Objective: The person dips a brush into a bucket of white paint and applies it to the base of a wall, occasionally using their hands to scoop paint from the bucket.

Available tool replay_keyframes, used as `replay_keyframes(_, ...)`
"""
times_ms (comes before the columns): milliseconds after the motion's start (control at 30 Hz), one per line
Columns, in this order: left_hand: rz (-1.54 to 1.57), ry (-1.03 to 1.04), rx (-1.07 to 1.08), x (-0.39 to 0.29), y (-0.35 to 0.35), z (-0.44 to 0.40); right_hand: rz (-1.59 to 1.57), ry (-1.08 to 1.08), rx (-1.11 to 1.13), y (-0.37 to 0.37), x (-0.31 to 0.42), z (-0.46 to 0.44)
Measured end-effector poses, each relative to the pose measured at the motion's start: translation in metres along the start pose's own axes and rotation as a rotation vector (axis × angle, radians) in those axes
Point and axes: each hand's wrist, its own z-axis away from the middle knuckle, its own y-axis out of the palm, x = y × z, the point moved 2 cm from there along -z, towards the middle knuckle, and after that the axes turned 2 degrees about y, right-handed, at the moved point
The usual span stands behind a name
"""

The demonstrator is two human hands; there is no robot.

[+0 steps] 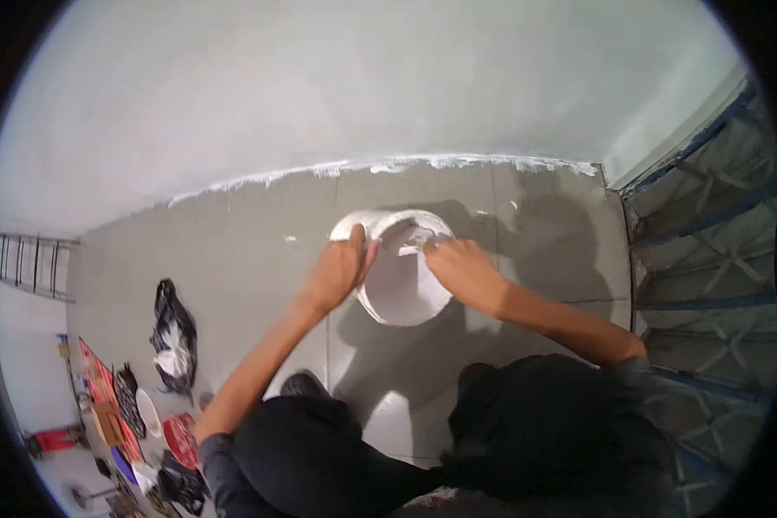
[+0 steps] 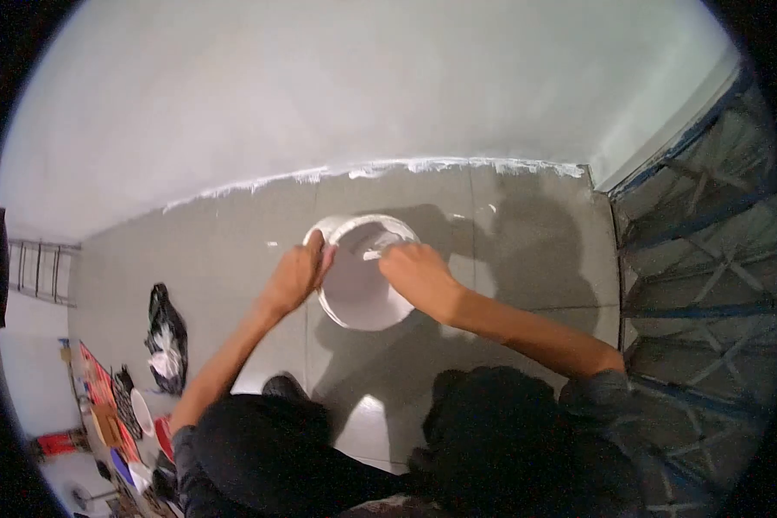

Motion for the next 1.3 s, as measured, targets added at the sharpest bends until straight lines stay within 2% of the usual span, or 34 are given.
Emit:
replay_keyframes(33,-0.082,-0.020,0.011,0.000,0.007,-0.001,-0.004,-0.028,-0.016,0.011,0.002,0.003)
replay_keyframes(133,-0.047,0.099,-0.035,-0.012,0.009,-0.003,-0.043,0.016,-0.009,0.051,0.011,0.003)
replay_keyframes(333,-0.228,0.118,0.071,-0.016,0.011,-0.005,-0.093,0.091,-0.035,0.083,0.016,0.005)
replay_keyframes(467,-0.348,0.167,0.135,-0.016,0.012,-0.003,0.044,-0.037,0.047,0.084,0.016,0.004)
replay_keyframes(633,-0.263,0.218,0.154,-0.021,0.010,-0.008,0.079,-0.080,0.130,0.076,0.018,0.003)
replay_keyframes(700,-0.280,0.189,0.192,-0.021,0.013,-0.009,0.006,0.009,0.070,0.055,0.012,0.006)
replay_keyframes(800,-0.260,0.297,0.098,-0.015,0.018,-0.014,-0.009,0.119,-0.036,0.040,0.017,0.013)
replay_keyframes(900,-0.197,0.239,0.114,0.000,0.018,-0.023,0.032,0.280,-0.144,0.052,0.030,0.002)
replay_keyframes(933,-0.191,0.283,0.103,0.001,0.017,-0.024,0.048,0.339,-0.177,0.059,0.032,-0.002)
replay_keyframes(1000,-0.179,0.370,0.070,0.002,0.012,-0.028,0.013,0.263,-0.153,0.072,0.031,-0.012)
replay_keyframes(1100,-0.202,0.374,0.058,0.007,0.015,-0.035,-0.022,0.144,-0.085,0.073,0.030,-0.017)
replay_keyframes(1200,-0.209,0.462,-0.065,0.011,0.019,-0.030,-0.008,0.048,-0.063,0.069,0.035,-0.015)
replay_keyframes(1300,-0.168,0.369,-0.047,0.017,0.023,-0.033,-0.015,-0.068,-0.151,0.068,0.037,-0.002)
